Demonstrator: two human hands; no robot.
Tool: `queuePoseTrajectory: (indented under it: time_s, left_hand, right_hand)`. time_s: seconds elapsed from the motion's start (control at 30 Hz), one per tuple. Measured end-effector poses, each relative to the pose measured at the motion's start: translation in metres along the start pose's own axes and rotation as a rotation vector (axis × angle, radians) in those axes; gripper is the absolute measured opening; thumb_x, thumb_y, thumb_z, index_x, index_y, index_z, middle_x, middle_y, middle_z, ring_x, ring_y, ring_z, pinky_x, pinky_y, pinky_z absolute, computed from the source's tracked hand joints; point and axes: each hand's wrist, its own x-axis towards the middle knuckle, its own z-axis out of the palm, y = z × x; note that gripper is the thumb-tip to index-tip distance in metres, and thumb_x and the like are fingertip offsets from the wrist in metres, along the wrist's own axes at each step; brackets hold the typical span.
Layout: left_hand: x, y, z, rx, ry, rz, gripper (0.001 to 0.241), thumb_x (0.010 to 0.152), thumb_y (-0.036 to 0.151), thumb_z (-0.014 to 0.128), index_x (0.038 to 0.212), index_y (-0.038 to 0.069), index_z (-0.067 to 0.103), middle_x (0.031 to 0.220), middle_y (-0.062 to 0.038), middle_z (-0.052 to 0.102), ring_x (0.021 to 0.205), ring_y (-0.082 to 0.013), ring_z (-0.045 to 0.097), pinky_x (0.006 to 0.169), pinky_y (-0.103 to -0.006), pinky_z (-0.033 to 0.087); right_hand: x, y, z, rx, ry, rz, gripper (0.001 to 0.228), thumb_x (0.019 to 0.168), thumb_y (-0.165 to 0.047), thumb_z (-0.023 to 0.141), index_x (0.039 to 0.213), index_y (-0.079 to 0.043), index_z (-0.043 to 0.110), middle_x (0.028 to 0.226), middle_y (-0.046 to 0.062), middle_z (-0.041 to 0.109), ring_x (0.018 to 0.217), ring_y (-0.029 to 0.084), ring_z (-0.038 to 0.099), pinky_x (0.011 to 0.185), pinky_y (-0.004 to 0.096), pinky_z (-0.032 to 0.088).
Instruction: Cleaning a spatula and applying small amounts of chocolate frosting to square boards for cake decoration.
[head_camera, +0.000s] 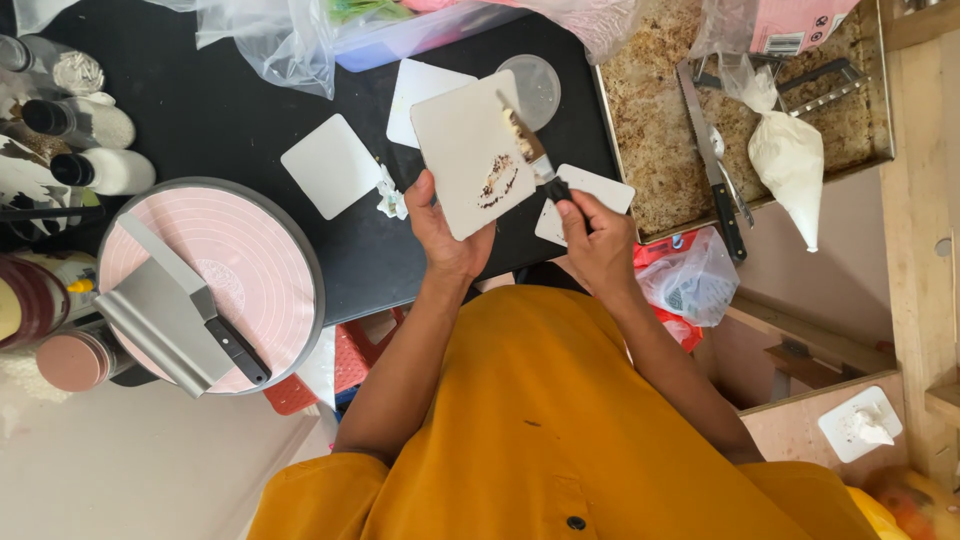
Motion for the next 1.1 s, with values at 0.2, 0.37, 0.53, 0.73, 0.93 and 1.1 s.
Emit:
queuePoseTrajectory:
  time_s: [0.2, 0.37, 0.53, 0.73, 0.93, 1.1]
  left_hand:
    - [0.002, 0.001, 0.052, 0.285, -0.195, 0.158, 0.077, 0.106, 0.056, 0.046, 0.156, -0.002, 0.045, 0.147, -0.025, 0.058, 0.135, -0.0398, 0.060, 0.123, -0.0487, 0.042]
    - [0.013, -0.008, 0.037, 0.367, -0.116, 0.275, 0.075, 0.107, 0.056, 0.043, 0.155, -0.001, 0.044, 0.145, -0.023, 0.060, 0.131, -0.0362, 0.062, 0.120, -0.0473, 0.044]
    - [0.021, -0.008, 0.019, 0.511, -0.021, 0.351, 0.072, 0.108, 0.054, 0.042, 0.155, -0.001, 0.044, 0.147, -0.020, 0.059, 0.133, -0.0302, 0.060, 0.121, -0.0459, 0.044]
    - [0.022, -0.004, 0.003, 0.259, -0.016, 0.212, 0.069, 0.106, 0.055, 0.041, 0.149, 0.001, 0.048, 0.136, -0.021, 0.064, 0.120, -0.0326, 0.065, 0.109, -0.0437, 0.049]
    - [0.011, -0.004, 0.006, 0.009, 0.107, 0.174, 0.067, 0.113, 0.052, 0.038, 0.155, 0.000, 0.045, 0.143, -0.014, 0.060, 0.129, -0.0264, 0.061, 0.113, -0.0434, 0.045]
    - [0.013, -0.003, 0.024, 0.378, -0.085, 0.311, 0.068, 0.110, 0.052, 0.036, 0.153, 0.000, 0.045, 0.142, -0.020, 0.061, 0.131, -0.0347, 0.061, 0.113, -0.0473, 0.046]
  right_hand:
    - [-0.021, -0.010, 0.015, 0.176, -0.142, 0.159, 0.021, 0.103, -0.015, 0.066, 0.112, 0.003, 0.073, 0.064, -0.002, 0.058, 0.057, 0.003, 0.049, 0.050, 0.023, 0.040]
    - [-0.031, -0.006, 0.023, 0.237, -0.191, 0.140, 0.024, 0.104, -0.016, 0.066, 0.114, 0.005, 0.072, 0.065, -0.003, 0.059, 0.058, 0.003, 0.049, 0.052, 0.022, 0.041]
    - [-0.035, -0.002, 0.024, 0.374, -0.252, 0.221, 0.030, 0.105, -0.020, 0.065, 0.116, 0.007, 0.071, 0.068, -0.002, 0.059, 0.059, 0.003, 0.048, 0.053, 0.020, 0.041]
    - [-0.003, -0.021, -0.002, 0.573, -0.417, 0.485, 0.034, 0.103, -0.025, 0.058, 0.106, 0.005, 0.072, 0.058, -0.003, 0.054, 0.044, 0.003, 0.040, 0.041, 0.021, 0.030]
    - [0.001, 0.005, 0.011, 0.266, -0.199, 0.251, 0.028, 0.107, -0.023, 0.062, 0.106, 0.003, 0.074, 0.064, -0.003, 0.056, 0.056, 0.001, 0.046, 0.050, 0.021, 0.037]
    - [-0.017, -0.005, 0.025, 0.191, -0.265, 0.238, 0.029, 0.101, -0.022, 0.067, 0.113, 0.003, 0.074, 0.063, -0.003, 0.060, 0.055, 0.003, 0.050, 0.048, 0.022, 0.040]
